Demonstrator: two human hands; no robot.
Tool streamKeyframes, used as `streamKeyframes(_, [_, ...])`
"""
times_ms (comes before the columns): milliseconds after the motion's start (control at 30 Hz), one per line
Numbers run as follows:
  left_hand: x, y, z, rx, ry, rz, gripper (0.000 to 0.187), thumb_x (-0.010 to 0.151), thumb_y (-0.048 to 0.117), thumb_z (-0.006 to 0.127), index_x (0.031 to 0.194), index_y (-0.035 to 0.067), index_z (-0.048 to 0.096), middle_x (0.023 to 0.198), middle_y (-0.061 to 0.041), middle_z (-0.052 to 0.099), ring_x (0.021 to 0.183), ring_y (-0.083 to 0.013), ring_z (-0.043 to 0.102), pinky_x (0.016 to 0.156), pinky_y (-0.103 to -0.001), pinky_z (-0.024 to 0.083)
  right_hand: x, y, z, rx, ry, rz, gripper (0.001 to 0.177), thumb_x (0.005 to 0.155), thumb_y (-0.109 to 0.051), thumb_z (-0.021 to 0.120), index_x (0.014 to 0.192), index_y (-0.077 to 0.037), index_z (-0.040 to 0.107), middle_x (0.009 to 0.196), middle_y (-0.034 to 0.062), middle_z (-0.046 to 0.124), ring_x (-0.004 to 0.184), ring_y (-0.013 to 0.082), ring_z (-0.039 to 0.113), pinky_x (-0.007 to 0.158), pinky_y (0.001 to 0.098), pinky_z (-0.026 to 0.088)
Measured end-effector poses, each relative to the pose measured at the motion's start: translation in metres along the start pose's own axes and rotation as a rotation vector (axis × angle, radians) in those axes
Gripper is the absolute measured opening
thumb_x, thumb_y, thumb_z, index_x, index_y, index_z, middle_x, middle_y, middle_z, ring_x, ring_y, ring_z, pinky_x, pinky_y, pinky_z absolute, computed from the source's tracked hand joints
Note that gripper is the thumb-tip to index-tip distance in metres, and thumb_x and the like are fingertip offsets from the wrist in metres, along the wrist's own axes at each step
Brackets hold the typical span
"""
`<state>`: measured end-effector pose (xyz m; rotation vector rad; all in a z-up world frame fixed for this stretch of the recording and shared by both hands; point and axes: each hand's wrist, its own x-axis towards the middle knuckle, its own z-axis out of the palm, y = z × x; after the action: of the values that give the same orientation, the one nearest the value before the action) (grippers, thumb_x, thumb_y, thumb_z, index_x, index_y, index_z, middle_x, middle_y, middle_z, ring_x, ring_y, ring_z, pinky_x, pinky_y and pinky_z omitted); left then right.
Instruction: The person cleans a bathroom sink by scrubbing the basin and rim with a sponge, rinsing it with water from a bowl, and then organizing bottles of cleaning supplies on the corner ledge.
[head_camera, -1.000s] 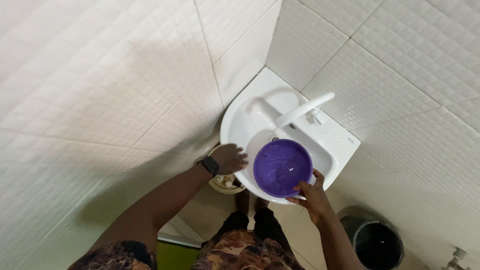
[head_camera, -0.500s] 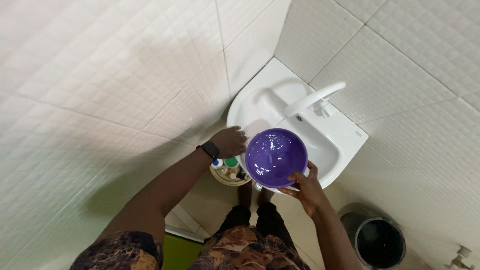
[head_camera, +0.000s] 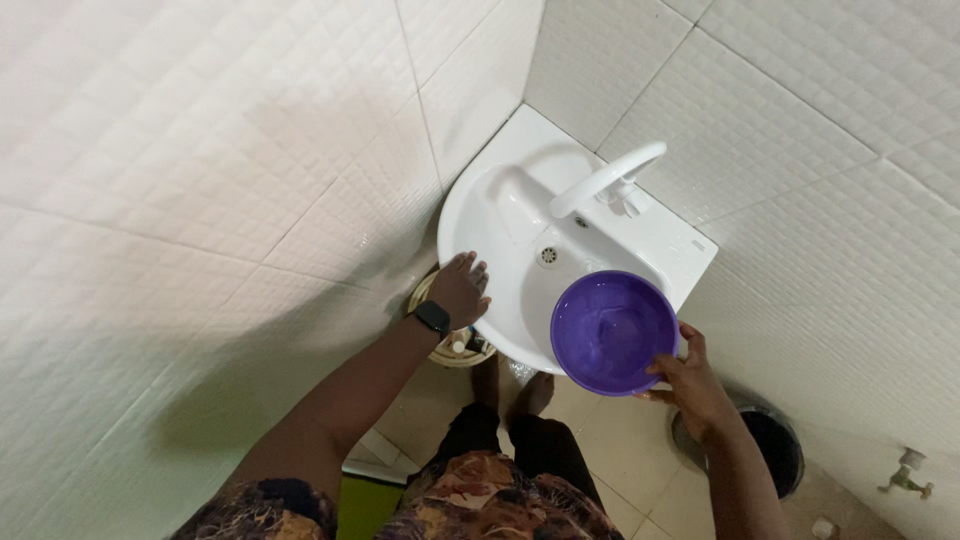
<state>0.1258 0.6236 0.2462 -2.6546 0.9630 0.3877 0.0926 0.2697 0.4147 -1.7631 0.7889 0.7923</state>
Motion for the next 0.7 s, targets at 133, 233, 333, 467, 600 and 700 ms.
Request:
streamKeyframes(133, [0.014,0.03,0.011,-0.445,-0.02,0.112,0.052,0.104,0.047,0.037,0.135,0.014,0.063,0.146,-0.009,0.055,0.135,-0.0332,0.049,0.113,-0.05,0.035,-0.008,0.002,0.001,-0.006,0.008,0.015,0.088,0.089,-0.013,0.056,0.163,-0.018,0.008,0.119,0.033,0.067,0.101,0.0412,0.071,0.098,0.0551,0.057])
streamKeyframes(233, [0.013,0.037,0.016,-0.471,-0.052,0.047,0.048,0.106,0.044,0.038,0.132,0.015,0.066,0.145,-0.009,0.058,0.137,-0.032,0.05,0.117,-0.05,0.035,-0.013,0.005,0.012,0.021,-0.009,0.012,0.084,0.091,-0.017,0.057,0.161,-0.019,0.011,0.121,0.0294,0.066,0.102,0.0381,0.072,0.097,0.0536,0.059])
streamKeyframes(333, [0.008,0.042,0.013,-0.227,-0.044,-0.06,0.047,0.108,0.041,0.04,0.126,0.009,0.069,0.146,-0.014,0.059,0.139,-0.0335,0.05,0.116,-0.048,0.036,-0.006,0.011,0.017,0.073,-0.051,0.01,0.084,0.092,-0.017,0.059,0.16,-0.018,0.01,0.122,0.0318,0.064,0.102,0.0385,0.071,0.095,0.0533,0.06])
streamKeyframes(467, [0.0,0.065,-0.005,-0.348,0.1,-0.128,0.047,0.104,0.04,0.041,0.125,0.008,0.069,0.142,-0.013,0.061,0.134,-0.0355,0.052,0.113,-0.05,0.038,0.002,0.02,0.019,0.132,-0.098,-0.036,0.088,0.085,-0.007,0.057,0.159,-0.016,0.009,0.128,0.035,0.058,0.105,0.0383,0.068,0.091,0.0538,0.062])
streamKeyframes(600, [-0.002,0.102,-0.051,-0.387,-0.11,-0.128,0.05,0.108,0.041,0.038,0.123,0.005,0.069,0.137,-0.017,0.063,0.139,-0.0363,0.051,0.117,-0.051,0.036,-0.011,0.022,0.001,0.137,-0.111,-0.017,0.092,0.084,-0.008,0.059,0.159,-0.019,0.007,0.136,0.0324,0.053,0.105,0.0395,0.069,0.093,0.0527,0.061])
streamKeyframes(700, [0.013,0.145,-0.072,-0.547,-0.111,-0.226,0.05,0.109,0.04,0.036,0.119,0.005,0.07,0.139,-0.019,0.061,0.135,-0.0359,0.053,0.117,-0.051,0.037,-0.021,0.029,-0.022,0.135,-0.081,-0.023,0.094,0.083,-0.009,0.059,0.161,-0.018,0.008,0.139,0.0334,0.056,0.106,0.0405,0.069,0.094,0.0512,0.059])
